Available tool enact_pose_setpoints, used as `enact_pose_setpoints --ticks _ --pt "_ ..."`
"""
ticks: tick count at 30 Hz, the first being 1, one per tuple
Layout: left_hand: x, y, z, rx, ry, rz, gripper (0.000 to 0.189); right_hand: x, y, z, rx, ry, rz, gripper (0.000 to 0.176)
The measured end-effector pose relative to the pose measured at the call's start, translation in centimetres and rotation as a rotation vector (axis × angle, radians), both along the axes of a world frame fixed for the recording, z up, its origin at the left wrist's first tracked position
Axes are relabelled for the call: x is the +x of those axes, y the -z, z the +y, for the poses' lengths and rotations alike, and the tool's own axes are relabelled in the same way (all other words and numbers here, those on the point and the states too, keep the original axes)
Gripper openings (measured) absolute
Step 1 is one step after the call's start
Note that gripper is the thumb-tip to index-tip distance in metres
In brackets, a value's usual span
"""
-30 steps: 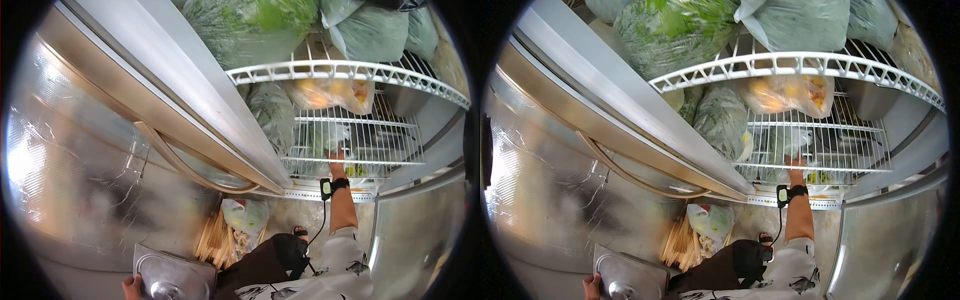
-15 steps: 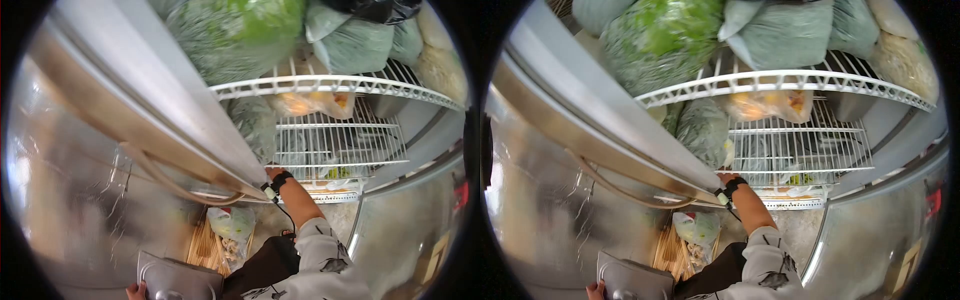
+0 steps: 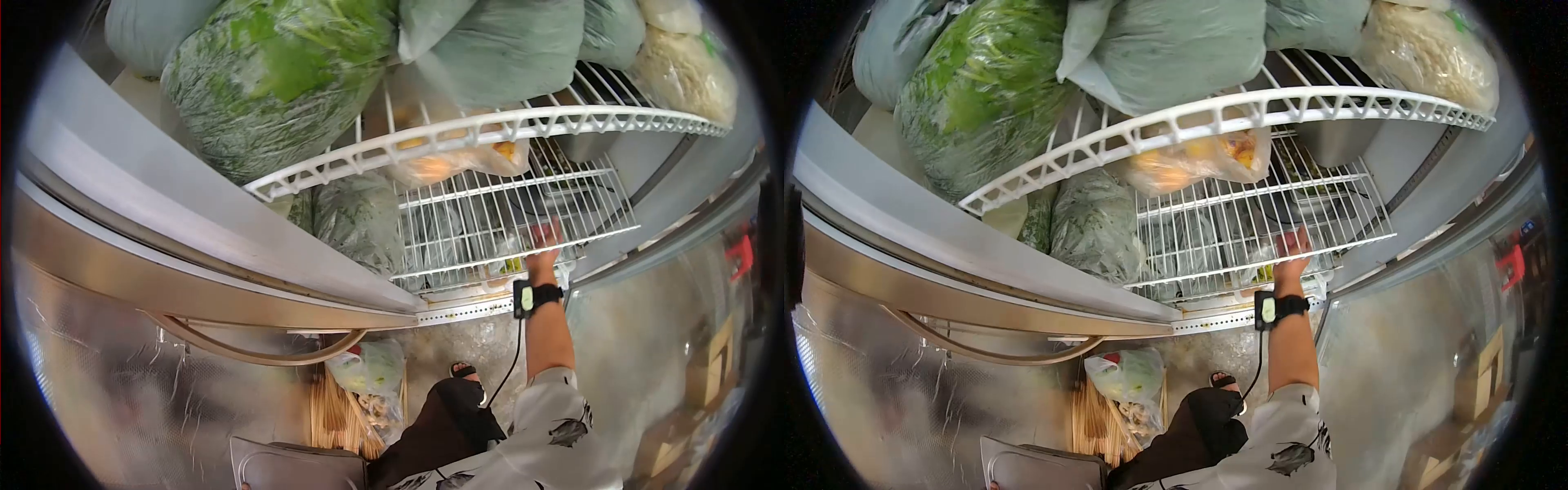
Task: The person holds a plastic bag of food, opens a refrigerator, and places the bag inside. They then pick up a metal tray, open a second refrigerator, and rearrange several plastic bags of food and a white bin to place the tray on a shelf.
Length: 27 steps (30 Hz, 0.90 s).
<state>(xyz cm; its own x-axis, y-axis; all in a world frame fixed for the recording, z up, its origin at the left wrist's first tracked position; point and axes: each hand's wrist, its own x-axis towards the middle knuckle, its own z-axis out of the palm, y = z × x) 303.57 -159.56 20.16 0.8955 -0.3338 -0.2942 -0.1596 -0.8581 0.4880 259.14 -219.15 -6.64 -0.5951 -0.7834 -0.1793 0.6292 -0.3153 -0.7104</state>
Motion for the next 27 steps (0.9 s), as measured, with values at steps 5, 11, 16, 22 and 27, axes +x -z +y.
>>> enact_pose_setpoints --ticks 5,11,16,22,27 --pt "-0.2 0.1 -2.6 -0.005 0.043 0.038 0.029 -5.0 5.1 -3.1 0.189 -0.192 0.146 0.029" --pt "-1.0 -0.9 -4.6 -0.008 0.016 0.080 0.027 -5.7 4.4 -3.1 0.226 -0.327 0.202 0.029" --pt "-0.4 -0.2 -4.4 -0.033 0.032 0.086 0.028 -4.2 4.4 -2.6 0.233 -0.390 0.239 0.029" --pt "-0.5 0.1 -5.4 -0.039 0.010 0.153 0.029 -0.9 10.7 -1.9 -0.038 -0.198 0.711 0.015" --pt "-0.4 0.3 -5.5 0.037 0.052 0.080 0.032 2.1 9.1 1.0 0.258 -0.304 0.121 0.016"
